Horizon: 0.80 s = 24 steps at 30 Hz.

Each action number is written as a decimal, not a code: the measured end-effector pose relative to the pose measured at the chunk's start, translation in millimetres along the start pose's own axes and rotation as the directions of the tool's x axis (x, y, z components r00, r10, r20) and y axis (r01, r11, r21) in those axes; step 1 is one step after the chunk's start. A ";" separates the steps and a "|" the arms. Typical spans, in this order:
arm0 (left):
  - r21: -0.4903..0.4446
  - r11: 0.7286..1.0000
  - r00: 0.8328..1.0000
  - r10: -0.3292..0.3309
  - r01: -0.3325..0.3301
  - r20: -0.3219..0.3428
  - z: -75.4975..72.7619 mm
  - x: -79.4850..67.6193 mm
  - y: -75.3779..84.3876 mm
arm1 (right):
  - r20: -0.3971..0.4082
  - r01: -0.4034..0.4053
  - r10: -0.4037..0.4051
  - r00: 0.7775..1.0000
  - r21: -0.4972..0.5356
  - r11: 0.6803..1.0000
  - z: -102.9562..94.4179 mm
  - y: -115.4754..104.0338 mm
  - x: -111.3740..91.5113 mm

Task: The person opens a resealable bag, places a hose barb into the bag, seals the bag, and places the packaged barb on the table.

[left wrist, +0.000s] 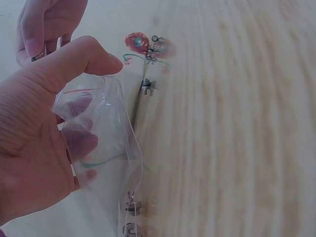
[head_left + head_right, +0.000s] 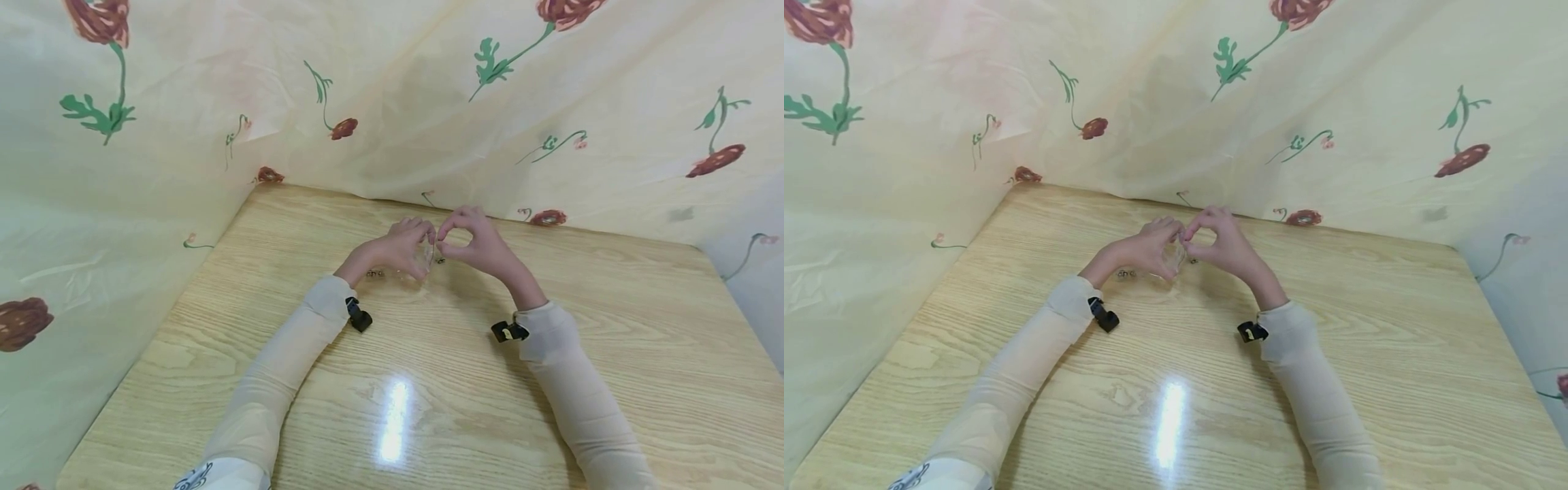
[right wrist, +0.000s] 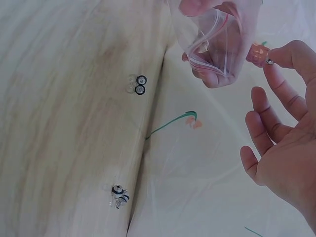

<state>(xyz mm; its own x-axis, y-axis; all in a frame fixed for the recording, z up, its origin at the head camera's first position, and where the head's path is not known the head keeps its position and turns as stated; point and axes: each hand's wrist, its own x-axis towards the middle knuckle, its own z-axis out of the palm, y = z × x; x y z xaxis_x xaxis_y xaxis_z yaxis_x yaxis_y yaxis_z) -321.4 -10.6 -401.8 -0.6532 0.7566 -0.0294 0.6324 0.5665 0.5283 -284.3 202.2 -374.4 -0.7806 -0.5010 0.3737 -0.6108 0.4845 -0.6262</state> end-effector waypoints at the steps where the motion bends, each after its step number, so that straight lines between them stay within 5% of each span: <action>1: -0.005 1.000 1.000 -0.002 0.002 0.001 0.0 -0.3 0.0 | 0.001 0.001 -0.001 1.000 0.005 1.000 0.5 0.4 -0.1; 24: -0.008 1.000 1.000 -0.005 0.005 0.008 0.0 0.5 0.9 | 0.043 -0.045 0.047 0.998 -0.055 0.998 12.4 0.1 -2.2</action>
<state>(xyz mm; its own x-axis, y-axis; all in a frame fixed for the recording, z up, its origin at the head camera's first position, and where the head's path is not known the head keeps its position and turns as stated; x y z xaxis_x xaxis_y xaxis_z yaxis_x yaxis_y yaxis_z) -321.1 -9.7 -401.3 -0.6530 0.7564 -0.0392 0.6257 0.5679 0.5348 -281.0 194.4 -383.7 -0.8020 -0.5082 0.3138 -0.5816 0.5449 -0.6040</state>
